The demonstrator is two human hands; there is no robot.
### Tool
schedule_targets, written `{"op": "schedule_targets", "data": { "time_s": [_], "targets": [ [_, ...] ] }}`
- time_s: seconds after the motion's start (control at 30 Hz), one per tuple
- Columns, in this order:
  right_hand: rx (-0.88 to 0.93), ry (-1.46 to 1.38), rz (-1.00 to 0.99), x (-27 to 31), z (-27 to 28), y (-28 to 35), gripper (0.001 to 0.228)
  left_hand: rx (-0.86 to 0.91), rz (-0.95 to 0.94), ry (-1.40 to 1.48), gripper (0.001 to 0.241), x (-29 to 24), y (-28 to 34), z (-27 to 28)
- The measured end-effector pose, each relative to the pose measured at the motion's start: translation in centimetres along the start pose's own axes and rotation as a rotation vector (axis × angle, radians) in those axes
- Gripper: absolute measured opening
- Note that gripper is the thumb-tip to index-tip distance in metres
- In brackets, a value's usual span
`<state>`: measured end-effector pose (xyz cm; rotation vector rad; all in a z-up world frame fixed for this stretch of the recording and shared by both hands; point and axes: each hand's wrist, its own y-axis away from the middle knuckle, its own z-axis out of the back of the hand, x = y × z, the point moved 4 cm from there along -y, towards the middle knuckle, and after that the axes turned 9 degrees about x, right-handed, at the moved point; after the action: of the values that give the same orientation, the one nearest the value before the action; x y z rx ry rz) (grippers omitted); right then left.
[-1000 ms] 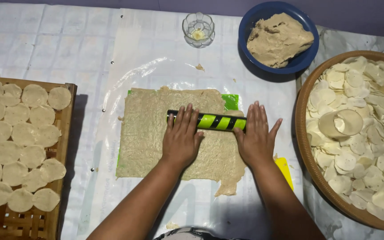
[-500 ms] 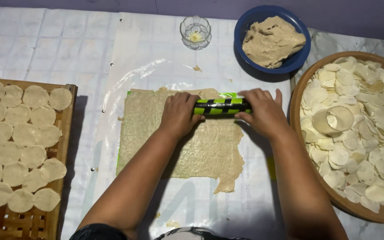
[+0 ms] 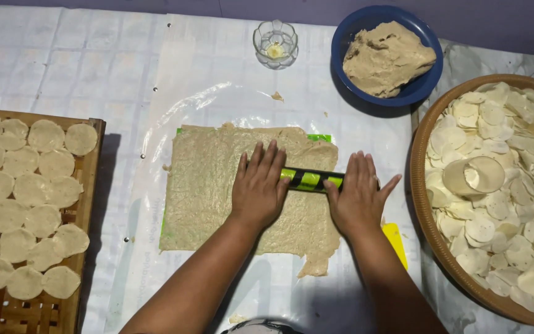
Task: Rolling out dough on a sheet and cutting it into small circular discs using a mold.
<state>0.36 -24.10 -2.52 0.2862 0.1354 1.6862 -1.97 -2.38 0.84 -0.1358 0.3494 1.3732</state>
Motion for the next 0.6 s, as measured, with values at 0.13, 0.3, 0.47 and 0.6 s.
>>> {"op": "schedule_targets", "data": {
  "time_s": [0.13, 0.3, 0.47, 0.6],
  "targets": [
    [-0.014, -0.127, 0.002, 0.8, 2.7, -4.9, 0.075, 0.048, 0.074, 0.031, 0.059, 0.6, -5.2, 2.4],
    [-0.214, -0.172, 0.024, 0.2, 3.2, -9.8, 0.066, 0.275, 0.174, -0.090, 0.073, 3.1, -12.0, 1.3],
    [-0.335, -0.221, 0.061, 2.0, 4.1, -3.2, 0.057, 0.015, 0.103, 0.002, 0.063, 0.3, -6.1, 4.1],
    [-0.143, -0.115, 0.104, 2.2, -0.1, 0.2, 0.079, 0.081, 0.052, 0.035, 0.065, 0.8, -1.7, -1.4]
  ]
}}
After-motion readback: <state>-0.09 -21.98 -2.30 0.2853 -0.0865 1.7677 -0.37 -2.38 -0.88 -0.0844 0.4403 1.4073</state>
